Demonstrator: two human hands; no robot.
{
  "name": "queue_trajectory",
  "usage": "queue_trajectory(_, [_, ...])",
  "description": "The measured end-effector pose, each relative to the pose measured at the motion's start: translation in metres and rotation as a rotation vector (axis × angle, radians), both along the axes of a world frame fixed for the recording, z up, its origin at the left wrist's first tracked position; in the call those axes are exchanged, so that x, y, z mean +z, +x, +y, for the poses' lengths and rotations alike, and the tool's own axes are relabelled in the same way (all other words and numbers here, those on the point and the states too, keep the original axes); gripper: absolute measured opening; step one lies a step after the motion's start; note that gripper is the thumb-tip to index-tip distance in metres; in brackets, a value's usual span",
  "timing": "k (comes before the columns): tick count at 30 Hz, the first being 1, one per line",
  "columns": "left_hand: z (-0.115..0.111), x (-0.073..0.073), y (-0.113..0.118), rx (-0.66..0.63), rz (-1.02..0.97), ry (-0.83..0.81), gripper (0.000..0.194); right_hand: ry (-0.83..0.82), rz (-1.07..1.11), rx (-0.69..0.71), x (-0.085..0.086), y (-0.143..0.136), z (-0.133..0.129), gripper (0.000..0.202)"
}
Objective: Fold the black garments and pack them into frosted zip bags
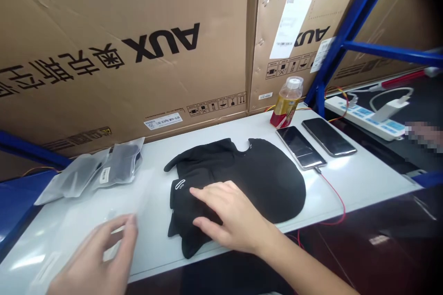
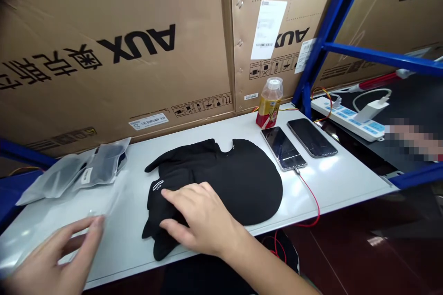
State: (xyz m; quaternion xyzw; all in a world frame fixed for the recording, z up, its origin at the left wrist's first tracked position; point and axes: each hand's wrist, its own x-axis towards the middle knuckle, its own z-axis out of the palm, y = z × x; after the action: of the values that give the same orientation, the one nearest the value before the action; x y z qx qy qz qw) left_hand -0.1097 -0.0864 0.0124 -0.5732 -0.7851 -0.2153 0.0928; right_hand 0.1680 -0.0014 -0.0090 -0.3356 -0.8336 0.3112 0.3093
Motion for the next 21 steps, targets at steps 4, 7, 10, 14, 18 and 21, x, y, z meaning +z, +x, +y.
queue_trajectory(4, [0.011,0.013,0.081,-0.384,-0.191,0.025,0.027,-0.195,0.180,-0.181,0.018,-0.014,-0.004,0.018])
queue_trajectory(7, [0.018,0.015,0.100,-0.417,-0.285,0.050,0.024,-0.332,0.215,-0.125,0.022,-0.011,0.001,0.026])
queue_trajectory(10, [0.022,0.014,0.089,-0.297,-0.205,0.141,0.020,-0.417,0.219,-0.158,0.022,-0.004,0.006,0.026])
queue_trajectory(14, [0.032,0.016,0.072,-0.625,-0.053,-0.007,0.032,-0.349,0.193,-0.148,0.023,-0.001,0.010,0.028])
queue_trajectory(18, [0.043,0.019,0.059,-0.705,0.038,-0.060,0.027,-0.275,0.121,-0.138,0.024,0.004,0.017,0.025])
queue_trajectory(21, [0.048,0.020,0.049,-0.627,0.046,0.058,0.036,-0.343,0.073,-0.132,0.024,0.013,0.022,0.024])
